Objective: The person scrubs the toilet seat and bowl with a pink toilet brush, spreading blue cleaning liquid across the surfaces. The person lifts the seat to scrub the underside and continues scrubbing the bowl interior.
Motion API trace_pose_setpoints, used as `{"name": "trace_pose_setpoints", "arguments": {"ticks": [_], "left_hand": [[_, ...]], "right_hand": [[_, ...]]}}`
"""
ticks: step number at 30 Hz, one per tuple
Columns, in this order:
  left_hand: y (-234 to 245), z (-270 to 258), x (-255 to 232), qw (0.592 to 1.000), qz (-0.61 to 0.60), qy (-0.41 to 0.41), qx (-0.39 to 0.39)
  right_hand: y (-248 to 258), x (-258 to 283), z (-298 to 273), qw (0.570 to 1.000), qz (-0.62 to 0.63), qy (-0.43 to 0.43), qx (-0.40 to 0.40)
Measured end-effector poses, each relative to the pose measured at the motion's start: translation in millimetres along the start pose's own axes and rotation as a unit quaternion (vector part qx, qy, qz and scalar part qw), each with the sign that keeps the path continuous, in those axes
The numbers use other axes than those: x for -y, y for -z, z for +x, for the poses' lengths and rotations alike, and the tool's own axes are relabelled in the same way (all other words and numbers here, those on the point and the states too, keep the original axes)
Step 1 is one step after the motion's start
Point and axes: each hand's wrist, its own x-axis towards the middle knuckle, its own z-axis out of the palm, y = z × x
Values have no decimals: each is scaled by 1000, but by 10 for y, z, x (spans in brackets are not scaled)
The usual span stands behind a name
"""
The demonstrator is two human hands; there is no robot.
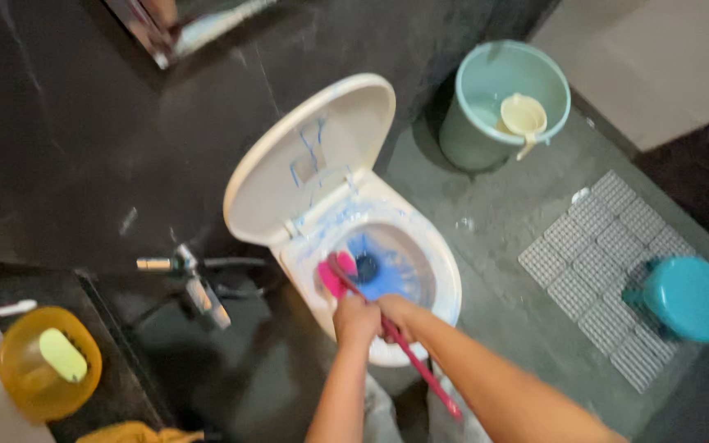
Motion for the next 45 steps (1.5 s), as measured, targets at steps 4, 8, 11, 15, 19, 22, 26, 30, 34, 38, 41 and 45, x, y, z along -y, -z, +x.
{"name": "trace_pose_setpoints", "arguments": {"ticks": [4, 8, 11, 15, 19, 22, 26, 30, 34, 38, 41, 45], "left_hand": [[-255, -5, 248, 998, 41, -19, -53], [-408, 71, 467, 995, -92, 18, -41], [-512, -4, 595, 981, -177, 71, -27], [-510, -118, 493, 969, -227, 69, -67], [-490, -203, 251, 976, -168, 8, -137], [-497, -176, 100, 961, -250, 14, -116], [-566, -69, 79, 905, -419, 18, -67], [-642, 13, 199, 902, -425, 25, -74], [-742, 139, 335, 887, -457, 48, -50], [-933, 282, 665, 821, -562, 69, -70], [-1122, 299, 881, 780, -616, 91, -55], [-1277, 327, 748, 784, -613, 93, -22]], "right_hand": [[-5, -59, 61, 931, -316, 147, -110], [22, -107, 215, 887, -375, 210, -168], [42, -290, 274, 911, -293, 228, -180], [45, -249, 329, 966, -134, 210, -75], [53, -90, 199, 956, -133, 238, -110], [71, 107, 43, 903, -232, 283, -227], [90, 209, -65, 848, -313, 338, -262], [34, 232, -76, 819, -321, 397, -263], [-96, 331, -232, 815, -382, 341, -269], [-351, 367, -469, 776, -499, 306, -237], [-466, 313, -619, 738, -558, 293, -239], [-297, 319, -619, 746, -561, 250, -257]]}}
